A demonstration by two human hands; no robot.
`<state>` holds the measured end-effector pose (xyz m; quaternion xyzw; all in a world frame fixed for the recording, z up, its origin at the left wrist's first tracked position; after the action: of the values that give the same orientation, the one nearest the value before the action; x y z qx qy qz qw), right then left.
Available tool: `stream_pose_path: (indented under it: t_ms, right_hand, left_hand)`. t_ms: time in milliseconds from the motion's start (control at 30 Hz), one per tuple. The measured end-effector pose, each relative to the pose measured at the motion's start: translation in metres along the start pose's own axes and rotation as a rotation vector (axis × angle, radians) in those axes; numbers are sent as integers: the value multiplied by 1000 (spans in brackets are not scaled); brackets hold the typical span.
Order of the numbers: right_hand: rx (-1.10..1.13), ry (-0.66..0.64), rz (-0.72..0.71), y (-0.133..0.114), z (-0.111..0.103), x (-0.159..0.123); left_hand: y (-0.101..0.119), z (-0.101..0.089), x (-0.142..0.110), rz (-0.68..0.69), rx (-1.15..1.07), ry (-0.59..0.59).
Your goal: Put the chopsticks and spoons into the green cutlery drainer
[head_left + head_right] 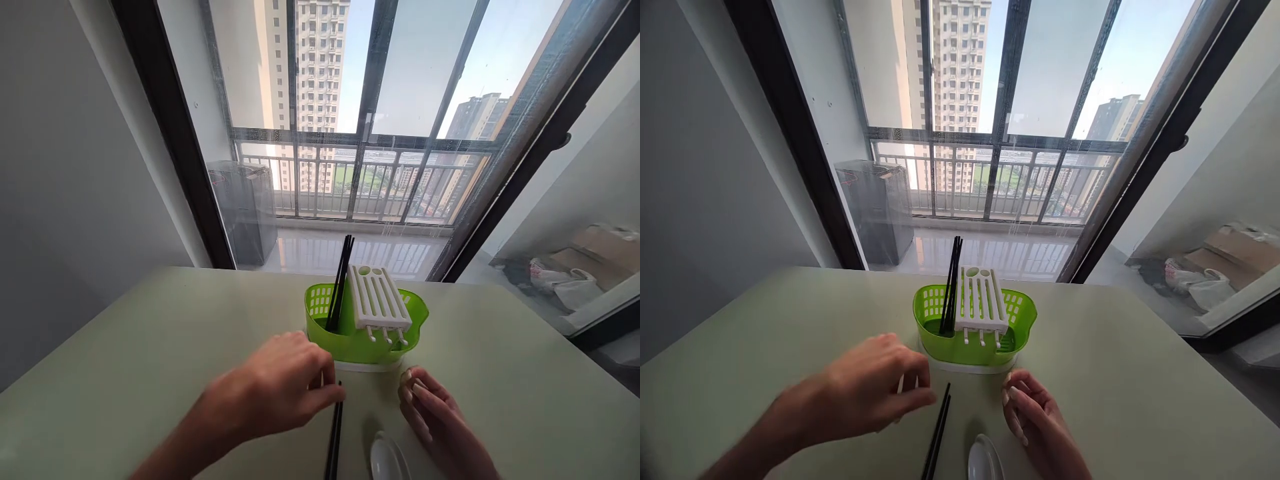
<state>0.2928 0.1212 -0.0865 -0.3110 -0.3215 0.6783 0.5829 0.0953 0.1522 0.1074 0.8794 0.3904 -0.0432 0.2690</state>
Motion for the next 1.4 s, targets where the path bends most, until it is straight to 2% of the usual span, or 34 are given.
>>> stream_pose_path:
  t_ms: [100,200,300,400,567,800,1000,1100,1233,1333,1400]
  right_hand:
    - [7,3,9,1,-1,0]
    - [4,-9,7,0,0,0]
    - [18,-8,10,1,-1,0]
    - [45,2,23,3,-3,-1]
    - [44,-35,23,2,0,-2]
    - [48,-46,6,0,2,-2]
    - [25,-19,18,0,0,-2]
    - [25,-20,12,1,0,-2]
    - [31,-6,11,1,-1,-2]
    - [33,12,32,2,-1,-2]
    - [31,24,48,2,0,-3]
  left_hand:
    - [-11,47,6,-122,175,-99]
    - [-20,85,18,-167,259,-78]
    - [-24,112,31,-166,252,-61]
    - [-25,124,35,-183,267,-95]
    - [-12,120,26,-110,308,-26]
    - [-16,122,27,-118,294,-14]
    - [-15,113,39,-258,256,-137]
    - [-10,105,38,-231,263,-70]
    - [-12,103,32,-167,267,-48]
    - [-3,78,22,-44,172,78]
    - [4,55,15,13,-16,119]
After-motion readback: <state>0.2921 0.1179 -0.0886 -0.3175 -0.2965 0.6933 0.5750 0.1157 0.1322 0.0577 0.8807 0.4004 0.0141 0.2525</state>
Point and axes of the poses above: each hand's wrist, its own x-axis towards the middle knuckle, its own z-axis out of the palm, y = z × x, the point moved 9 cm from there along x, towards the middle knuckle, and after that the axes turned 7 degrees about -y, right-handed, at the moved point
